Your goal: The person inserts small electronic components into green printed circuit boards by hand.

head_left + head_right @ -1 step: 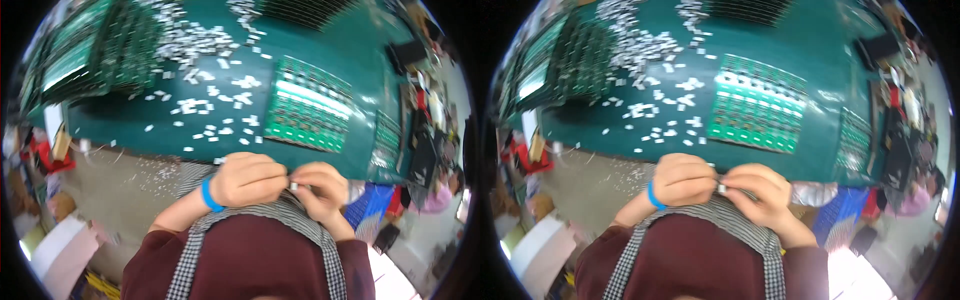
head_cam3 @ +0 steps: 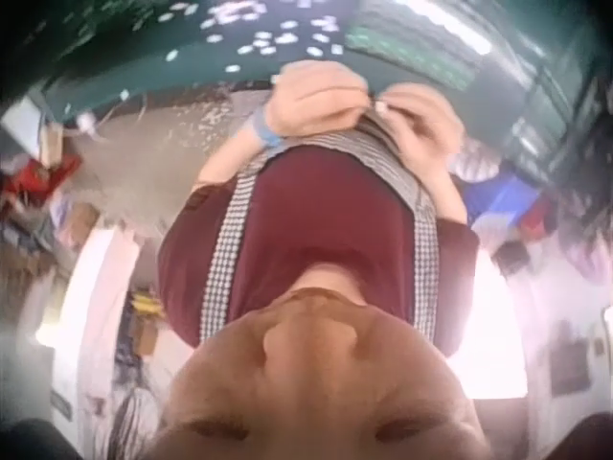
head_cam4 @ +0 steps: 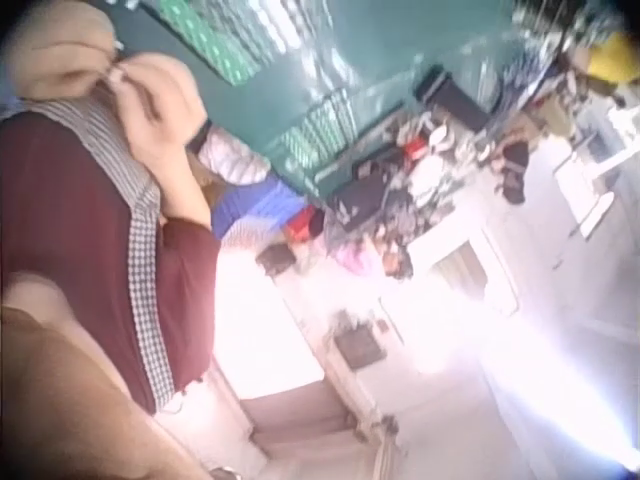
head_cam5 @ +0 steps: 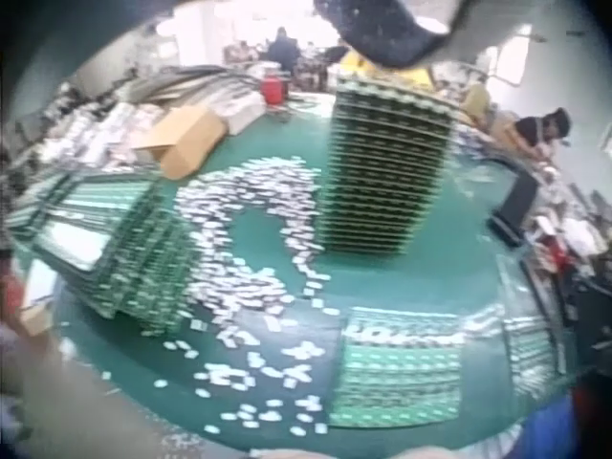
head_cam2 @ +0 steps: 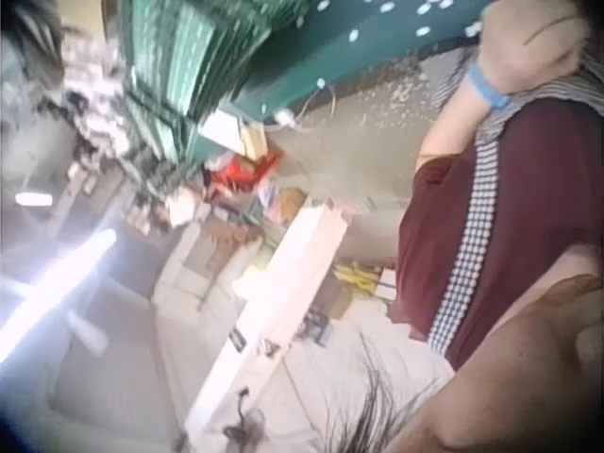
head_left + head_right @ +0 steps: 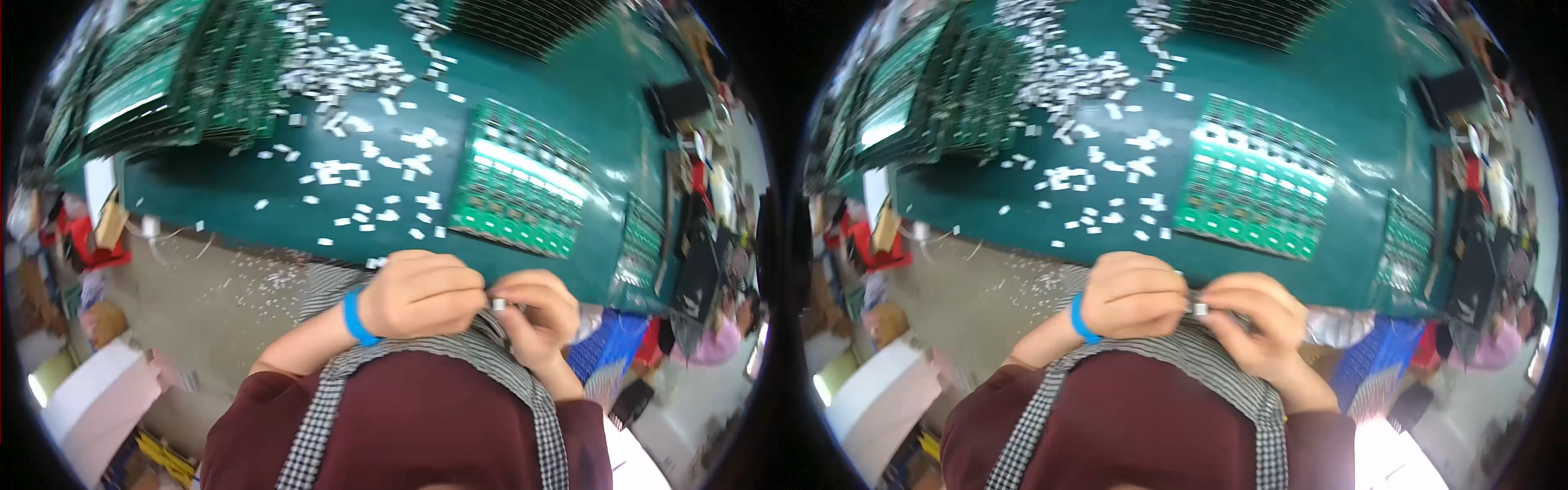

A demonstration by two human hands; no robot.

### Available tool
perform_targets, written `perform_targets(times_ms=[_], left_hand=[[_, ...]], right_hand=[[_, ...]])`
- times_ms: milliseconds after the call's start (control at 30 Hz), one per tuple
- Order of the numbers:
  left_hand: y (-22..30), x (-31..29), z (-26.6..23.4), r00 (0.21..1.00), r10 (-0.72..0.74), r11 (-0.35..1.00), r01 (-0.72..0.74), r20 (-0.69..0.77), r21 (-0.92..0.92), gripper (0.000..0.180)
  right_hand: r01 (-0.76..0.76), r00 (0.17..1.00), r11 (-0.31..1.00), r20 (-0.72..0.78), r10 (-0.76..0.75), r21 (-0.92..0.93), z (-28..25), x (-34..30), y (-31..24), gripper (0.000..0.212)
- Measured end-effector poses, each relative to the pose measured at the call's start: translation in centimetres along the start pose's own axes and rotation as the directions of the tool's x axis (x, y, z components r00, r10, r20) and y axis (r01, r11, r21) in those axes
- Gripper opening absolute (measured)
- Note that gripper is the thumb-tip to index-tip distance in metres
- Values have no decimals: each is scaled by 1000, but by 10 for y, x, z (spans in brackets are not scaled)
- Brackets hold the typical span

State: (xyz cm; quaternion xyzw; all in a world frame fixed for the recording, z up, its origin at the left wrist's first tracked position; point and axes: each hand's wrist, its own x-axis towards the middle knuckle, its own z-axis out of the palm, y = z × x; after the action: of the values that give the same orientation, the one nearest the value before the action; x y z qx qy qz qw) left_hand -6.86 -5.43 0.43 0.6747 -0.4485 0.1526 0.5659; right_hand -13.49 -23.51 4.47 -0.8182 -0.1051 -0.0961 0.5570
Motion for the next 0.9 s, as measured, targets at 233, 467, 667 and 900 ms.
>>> perform_targets(times_ms=[233,467,667,900], left_hand=[[-21,-9,-48,922,-289,733,386,-256,560,10],[-56,-18,-104,819,-457,328,518,-347,790,20],[-54,-19,-98,806,-449,411,570,-386,712,18],[-35,-15,-85,762,-395,559,642,-512,524,17]], right_hand=[[-327,899,945,-315,305,-18,-29,19,9,13],[-86,995,831,-91,43,-550,-50,32,26,14],[144,989,619,137,-60,-772,-53,35,24,17],[213,977,531,197,-87,-821,-49,35,24,22]])
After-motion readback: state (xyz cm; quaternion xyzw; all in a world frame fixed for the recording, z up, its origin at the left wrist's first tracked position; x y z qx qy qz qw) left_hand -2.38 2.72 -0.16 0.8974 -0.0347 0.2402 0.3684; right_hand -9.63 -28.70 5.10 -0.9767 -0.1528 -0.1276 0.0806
